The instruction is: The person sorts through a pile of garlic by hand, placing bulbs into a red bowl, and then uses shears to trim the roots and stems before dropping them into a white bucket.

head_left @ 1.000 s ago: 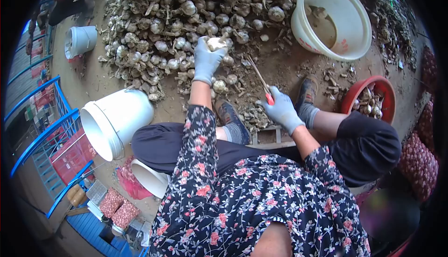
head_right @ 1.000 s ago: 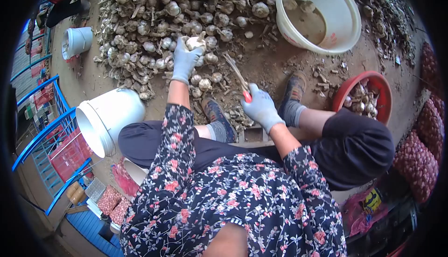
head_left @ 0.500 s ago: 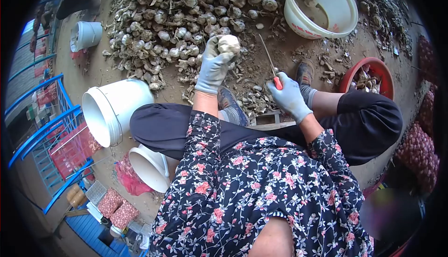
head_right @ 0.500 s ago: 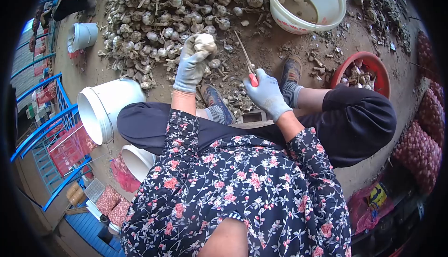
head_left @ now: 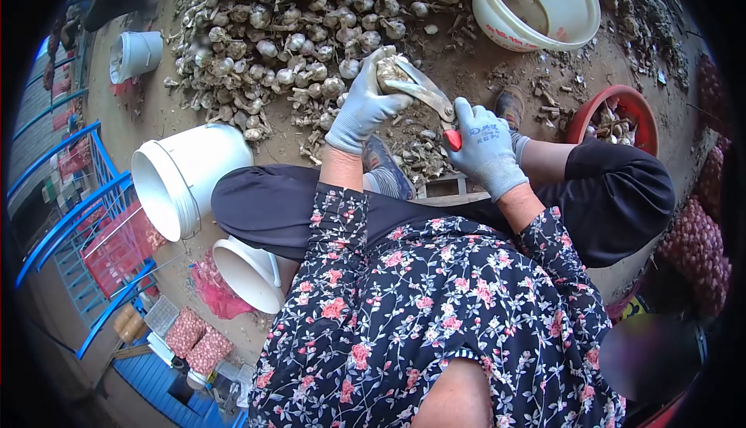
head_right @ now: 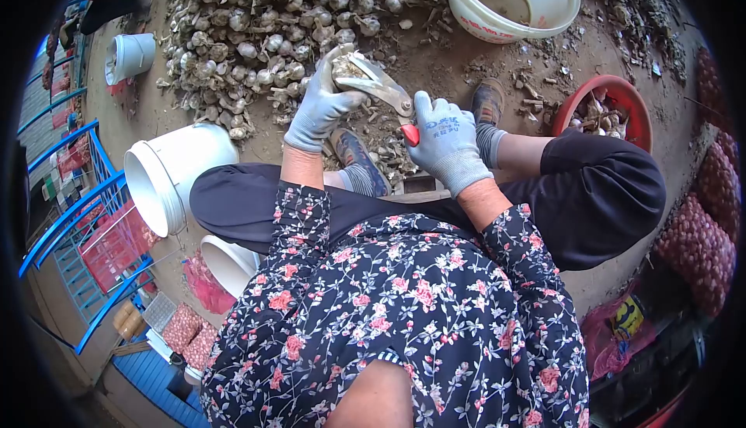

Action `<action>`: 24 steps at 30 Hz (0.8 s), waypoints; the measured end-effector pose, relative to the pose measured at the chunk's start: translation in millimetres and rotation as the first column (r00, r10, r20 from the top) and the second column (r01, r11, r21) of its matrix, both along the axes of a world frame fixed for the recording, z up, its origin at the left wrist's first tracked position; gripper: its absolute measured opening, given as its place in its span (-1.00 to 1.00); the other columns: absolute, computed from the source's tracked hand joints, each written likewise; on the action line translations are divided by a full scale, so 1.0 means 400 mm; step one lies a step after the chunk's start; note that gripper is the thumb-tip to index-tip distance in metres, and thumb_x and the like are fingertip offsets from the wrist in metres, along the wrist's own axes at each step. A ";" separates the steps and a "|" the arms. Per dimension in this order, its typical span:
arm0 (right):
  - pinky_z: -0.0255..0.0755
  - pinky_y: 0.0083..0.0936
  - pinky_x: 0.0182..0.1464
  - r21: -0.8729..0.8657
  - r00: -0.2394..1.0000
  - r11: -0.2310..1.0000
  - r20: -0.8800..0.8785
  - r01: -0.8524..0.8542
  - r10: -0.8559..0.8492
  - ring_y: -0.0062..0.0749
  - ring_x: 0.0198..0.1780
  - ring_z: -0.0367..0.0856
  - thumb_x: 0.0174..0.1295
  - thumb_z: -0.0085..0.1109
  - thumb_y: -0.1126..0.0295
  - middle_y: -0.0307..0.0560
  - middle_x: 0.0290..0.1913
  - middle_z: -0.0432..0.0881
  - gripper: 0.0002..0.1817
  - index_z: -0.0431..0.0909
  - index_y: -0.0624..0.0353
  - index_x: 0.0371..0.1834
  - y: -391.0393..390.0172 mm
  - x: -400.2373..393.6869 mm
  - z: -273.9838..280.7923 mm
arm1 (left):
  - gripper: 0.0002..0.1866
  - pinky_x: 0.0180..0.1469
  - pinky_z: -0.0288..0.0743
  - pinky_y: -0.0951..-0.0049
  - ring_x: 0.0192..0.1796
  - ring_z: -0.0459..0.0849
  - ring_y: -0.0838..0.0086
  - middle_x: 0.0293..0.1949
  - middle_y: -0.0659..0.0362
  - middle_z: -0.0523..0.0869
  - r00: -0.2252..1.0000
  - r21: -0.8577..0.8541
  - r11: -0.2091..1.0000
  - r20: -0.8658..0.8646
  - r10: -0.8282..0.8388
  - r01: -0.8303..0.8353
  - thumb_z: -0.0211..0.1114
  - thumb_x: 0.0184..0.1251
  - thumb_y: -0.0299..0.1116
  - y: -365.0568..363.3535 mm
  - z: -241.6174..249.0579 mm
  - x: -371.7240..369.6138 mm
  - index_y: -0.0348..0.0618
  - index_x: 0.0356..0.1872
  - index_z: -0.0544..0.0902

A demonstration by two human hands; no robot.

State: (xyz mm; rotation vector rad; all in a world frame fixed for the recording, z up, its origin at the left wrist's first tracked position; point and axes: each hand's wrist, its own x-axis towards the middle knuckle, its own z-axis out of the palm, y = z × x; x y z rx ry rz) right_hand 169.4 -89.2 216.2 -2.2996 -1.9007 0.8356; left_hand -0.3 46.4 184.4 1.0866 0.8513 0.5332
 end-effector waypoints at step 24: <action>0.46 -0.02 -0.21 -0.123 0.946 0.956 -0.158 0.266 -0.283 0.20 -0.29 0.61 0.16 0.11 0.24 0.30 -0.41 0.60 -0.66 0.30 0.24 -0.16 -0.034 0.014 -0.116 | -0.45 -0.08 0.55 0.59 -0.15 0.62 0.60 -0.15 0.19 0.62 0.978 0.151 0.987 -0.207 -0.028 0.060 0.44 -0.08 -0.51 -0.015 -0.012 0.012 -0.30 0.02 0.47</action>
